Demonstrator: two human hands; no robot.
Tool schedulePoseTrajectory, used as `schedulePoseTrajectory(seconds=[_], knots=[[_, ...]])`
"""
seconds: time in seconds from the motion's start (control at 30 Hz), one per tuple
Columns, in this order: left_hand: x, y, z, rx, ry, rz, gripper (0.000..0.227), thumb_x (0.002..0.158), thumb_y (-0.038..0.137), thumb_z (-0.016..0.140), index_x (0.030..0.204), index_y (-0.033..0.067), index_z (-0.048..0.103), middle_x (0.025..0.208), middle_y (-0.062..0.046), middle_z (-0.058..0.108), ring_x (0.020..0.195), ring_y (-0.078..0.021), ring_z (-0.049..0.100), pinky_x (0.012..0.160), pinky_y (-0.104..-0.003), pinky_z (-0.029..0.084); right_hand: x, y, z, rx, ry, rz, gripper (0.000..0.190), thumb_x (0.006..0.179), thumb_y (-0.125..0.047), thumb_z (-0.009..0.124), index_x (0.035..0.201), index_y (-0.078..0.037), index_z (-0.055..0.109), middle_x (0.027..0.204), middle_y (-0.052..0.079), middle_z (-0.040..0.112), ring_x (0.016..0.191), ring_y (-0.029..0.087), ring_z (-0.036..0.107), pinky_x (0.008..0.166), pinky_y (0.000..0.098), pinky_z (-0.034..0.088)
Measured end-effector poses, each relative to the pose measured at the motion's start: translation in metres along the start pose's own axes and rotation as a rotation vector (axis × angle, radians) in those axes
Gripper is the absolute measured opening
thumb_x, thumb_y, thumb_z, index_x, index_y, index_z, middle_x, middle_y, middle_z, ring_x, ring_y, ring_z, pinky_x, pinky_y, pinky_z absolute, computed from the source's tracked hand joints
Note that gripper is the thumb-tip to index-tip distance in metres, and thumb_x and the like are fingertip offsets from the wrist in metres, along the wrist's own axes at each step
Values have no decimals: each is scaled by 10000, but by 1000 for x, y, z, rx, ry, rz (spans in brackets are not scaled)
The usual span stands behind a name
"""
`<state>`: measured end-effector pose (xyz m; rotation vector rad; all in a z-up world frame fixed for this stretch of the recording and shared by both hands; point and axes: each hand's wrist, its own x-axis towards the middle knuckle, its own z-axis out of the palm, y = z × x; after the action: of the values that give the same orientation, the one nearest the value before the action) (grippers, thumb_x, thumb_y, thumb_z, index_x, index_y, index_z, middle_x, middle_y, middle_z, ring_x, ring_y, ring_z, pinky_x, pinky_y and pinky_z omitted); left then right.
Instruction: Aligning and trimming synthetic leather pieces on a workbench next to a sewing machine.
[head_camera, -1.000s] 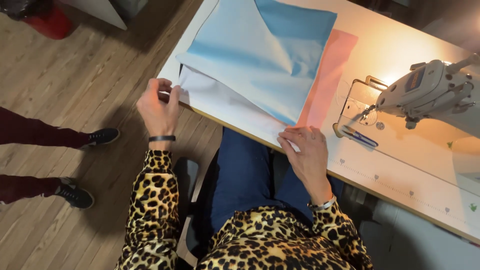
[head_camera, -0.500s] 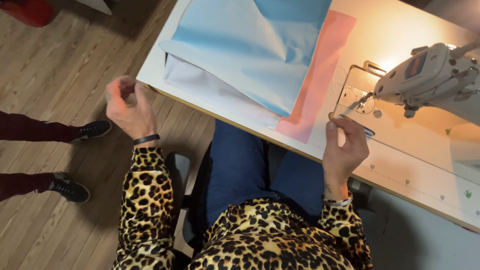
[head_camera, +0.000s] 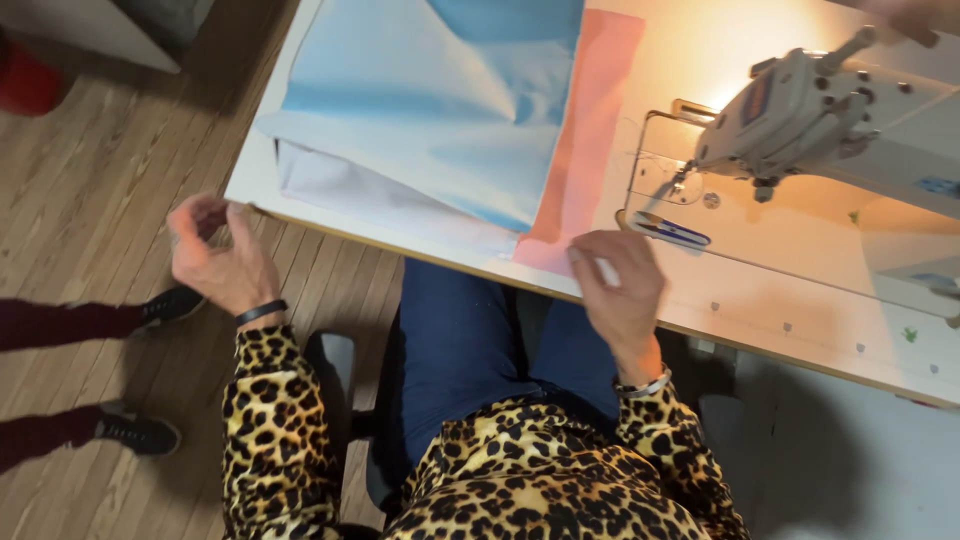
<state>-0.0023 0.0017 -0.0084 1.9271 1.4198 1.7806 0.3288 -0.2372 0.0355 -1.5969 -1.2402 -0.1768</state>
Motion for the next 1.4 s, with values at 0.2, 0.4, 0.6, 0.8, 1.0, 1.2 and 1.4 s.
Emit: schedulePoseTrajectory(seconds=[0.2, 0.4, 0.6, 0.8, 1.0, 1.2, 1.4], knots=[[-1, -2, 0, 31, -5, -6, 173, 990, -37, 748, 1122, -10, 639, 1003, -109, 706, 904, -225, 715, 827, -343, 577, 3, -6, 4, -135, -171, -234, 126, 853, -55, 802, 953, -82, 730, 984, 28, 727, 949, 252, 682, 863, 381, 522], [-2, 0, 2, 14, -21, -16, 171, 988, -37, 737, 1122, -11, 634, 1007, -106, 707, 907, -218, 718, 834, -338, 582, 2, -5, 3, -238, -290, -218, 106, 875, -125, 778, 971, -110, 736, 1002, -6, 712, 977, 229, 665, 906, 389, 520], [-1, 2, 1, 18, -21, -10, 174, 985, -35, 741, 1117, -16, 629, 1002, -108, 708, 907, -219, 717, 836, -342, 576, 3, -3, 6, -253, -286, -210, 95, 872, -136, 776, 956, -115, 737, 995, -7, 711, 969, 231, 665, 905, 398, 523], [-1, -1, 1, 20, -22, -11, 175, 983, -26, 746, 1120, -16, 638, 997, -108, 715, 899, -219, 724, 821, -339, 581, 4, -5, 6, -233, -272, -211, 85, 884, -136, 777, 950, -104, 735, 983, -4, 709, 953, 239, 668, 898, 404, 531], [6, -14, 4, 46, -80, 66, 184, 971, -22, 774, 1142, 28, 723, 1077, -110, 749, 961, -221, 725, 859, -348, 592, 6, -8, 5, -231, -300, -159, 125, 891, -180, 774, 987, -106, 744, 1021, -7, 707, 972, 235, 657, 908, 401, 525], [7, 11, 7, 57, -371, 258, 237, 974, 23, 785, 1186, 123, 752, 1280, -84, 732, 1230, -273, 676, 1049, -425, 553, 5, -5, 4, -293, -345, -220, 150, 907, -213, 760, 1035, -135, 761, 1091, -19, 708, 1017, 220, 649, 917, 402, 510], [8, 28, -1, 81, -544, 241, 292, 963, 26, 718, 1241, 113, 739, 1372, -90, 691, 1365, -334, 592, 1186, -519, 415, 4, -5, 5, -246, -345, -164, 133, 896, -209, 760, 1004, -131, 759, 1077, -26, 719, 1034, 232, 650, 932, 404, 509]])
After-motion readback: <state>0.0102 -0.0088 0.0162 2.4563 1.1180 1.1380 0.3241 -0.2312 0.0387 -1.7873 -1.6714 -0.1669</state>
